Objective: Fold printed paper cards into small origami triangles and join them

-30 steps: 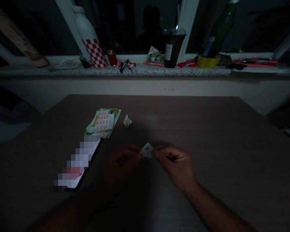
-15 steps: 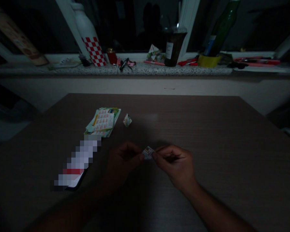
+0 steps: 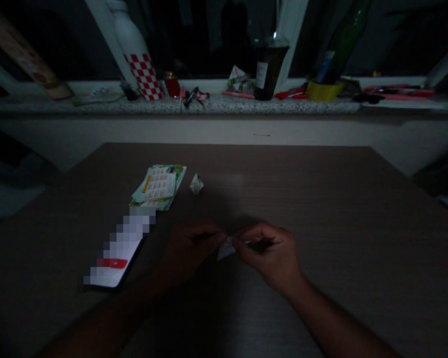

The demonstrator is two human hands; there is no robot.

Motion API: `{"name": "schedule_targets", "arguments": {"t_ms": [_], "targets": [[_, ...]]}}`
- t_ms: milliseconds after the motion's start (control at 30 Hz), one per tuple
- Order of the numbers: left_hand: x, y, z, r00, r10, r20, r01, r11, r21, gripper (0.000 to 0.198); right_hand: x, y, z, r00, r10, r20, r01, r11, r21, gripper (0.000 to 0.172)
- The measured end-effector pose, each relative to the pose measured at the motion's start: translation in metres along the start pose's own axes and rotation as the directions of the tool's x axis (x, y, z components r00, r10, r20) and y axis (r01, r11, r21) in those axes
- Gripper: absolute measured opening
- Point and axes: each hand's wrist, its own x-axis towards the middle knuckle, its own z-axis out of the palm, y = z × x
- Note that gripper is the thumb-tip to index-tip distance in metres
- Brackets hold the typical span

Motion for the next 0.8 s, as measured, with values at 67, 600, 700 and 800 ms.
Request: {"name": "schedule_targets", "arguments": {"t_ms": [67,600,700,800], "targets": [[0.0,0.0,0.0,0.999,-0.024,0.03,0.024,1.0,0.0,0.015,0.001,-0.001,0.0,0.998,0.06,-0.019,-0.059,0.997,0.041,0.007],[0.0,-0.005,0.01,0.98,-0.153,-0.126,0.12,0.963,-0.241,0.015,0.002,0.004,-0.002,0.957,0.087,0.276,-0.108,0.992,0.06,0.035],[-0.001,-0.004,0.012,0.979,-0.162,-0.124,0.126,0.957,-0.26,0.014,0.002,0.004,-0.002,0.96,0.068,0.27,-0.093,0.992,0.08,0.037],[-0.002,-0.002,0.012,0.977,-0.17,-0.132,0.127,0.95,-0.285,0.014,0.001,0.006,-0.002,0.959,0.089,0.268,-0.116,0.989,0.087,0.036]]}}
